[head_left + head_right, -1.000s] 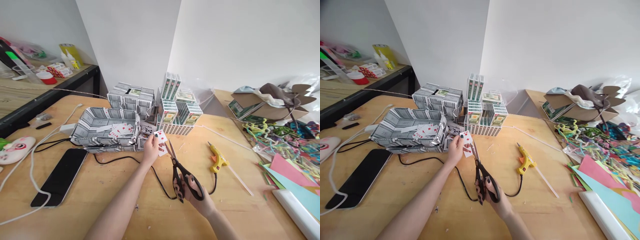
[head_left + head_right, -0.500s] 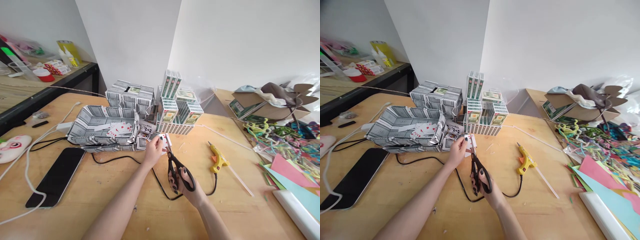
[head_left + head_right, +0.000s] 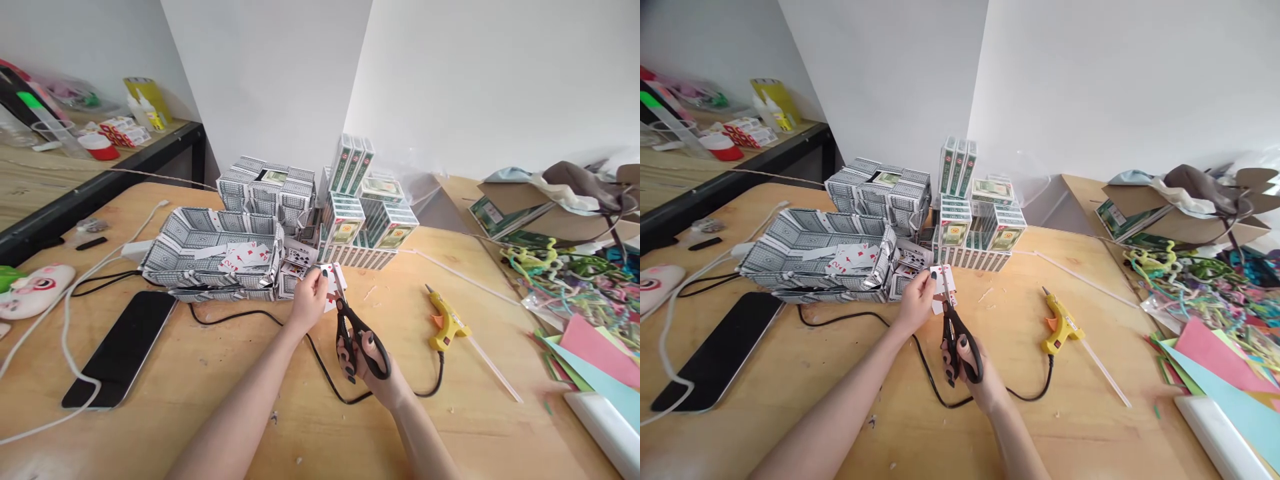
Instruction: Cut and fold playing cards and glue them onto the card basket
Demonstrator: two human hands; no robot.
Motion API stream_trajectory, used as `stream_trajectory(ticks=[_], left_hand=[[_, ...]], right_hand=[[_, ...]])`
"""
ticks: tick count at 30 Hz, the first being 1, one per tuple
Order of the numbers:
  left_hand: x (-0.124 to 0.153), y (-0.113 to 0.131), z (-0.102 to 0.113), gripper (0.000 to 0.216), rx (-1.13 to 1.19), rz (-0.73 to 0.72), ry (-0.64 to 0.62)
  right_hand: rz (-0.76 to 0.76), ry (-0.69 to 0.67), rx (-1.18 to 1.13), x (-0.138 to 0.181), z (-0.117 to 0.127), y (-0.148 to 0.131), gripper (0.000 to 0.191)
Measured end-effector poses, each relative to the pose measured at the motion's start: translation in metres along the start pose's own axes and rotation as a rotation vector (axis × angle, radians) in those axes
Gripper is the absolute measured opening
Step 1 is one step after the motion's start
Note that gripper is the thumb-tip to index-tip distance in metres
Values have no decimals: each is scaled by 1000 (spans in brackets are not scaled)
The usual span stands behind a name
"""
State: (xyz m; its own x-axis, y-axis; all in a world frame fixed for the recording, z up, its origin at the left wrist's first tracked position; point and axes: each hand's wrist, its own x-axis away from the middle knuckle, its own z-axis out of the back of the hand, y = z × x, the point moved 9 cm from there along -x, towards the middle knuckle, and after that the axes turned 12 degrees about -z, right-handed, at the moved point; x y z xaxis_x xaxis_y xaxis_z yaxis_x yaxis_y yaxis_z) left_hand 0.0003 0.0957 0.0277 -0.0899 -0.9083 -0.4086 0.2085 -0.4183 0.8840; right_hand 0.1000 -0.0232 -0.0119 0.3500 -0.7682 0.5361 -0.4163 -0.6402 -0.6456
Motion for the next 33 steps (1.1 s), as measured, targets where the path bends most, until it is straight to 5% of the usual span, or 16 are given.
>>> stream_trajectory(ticks=[33], left_hand=[[1,-4,-4,25,18,0,-40]], right_hand=[[45,53,-41,3,3,4,37]])
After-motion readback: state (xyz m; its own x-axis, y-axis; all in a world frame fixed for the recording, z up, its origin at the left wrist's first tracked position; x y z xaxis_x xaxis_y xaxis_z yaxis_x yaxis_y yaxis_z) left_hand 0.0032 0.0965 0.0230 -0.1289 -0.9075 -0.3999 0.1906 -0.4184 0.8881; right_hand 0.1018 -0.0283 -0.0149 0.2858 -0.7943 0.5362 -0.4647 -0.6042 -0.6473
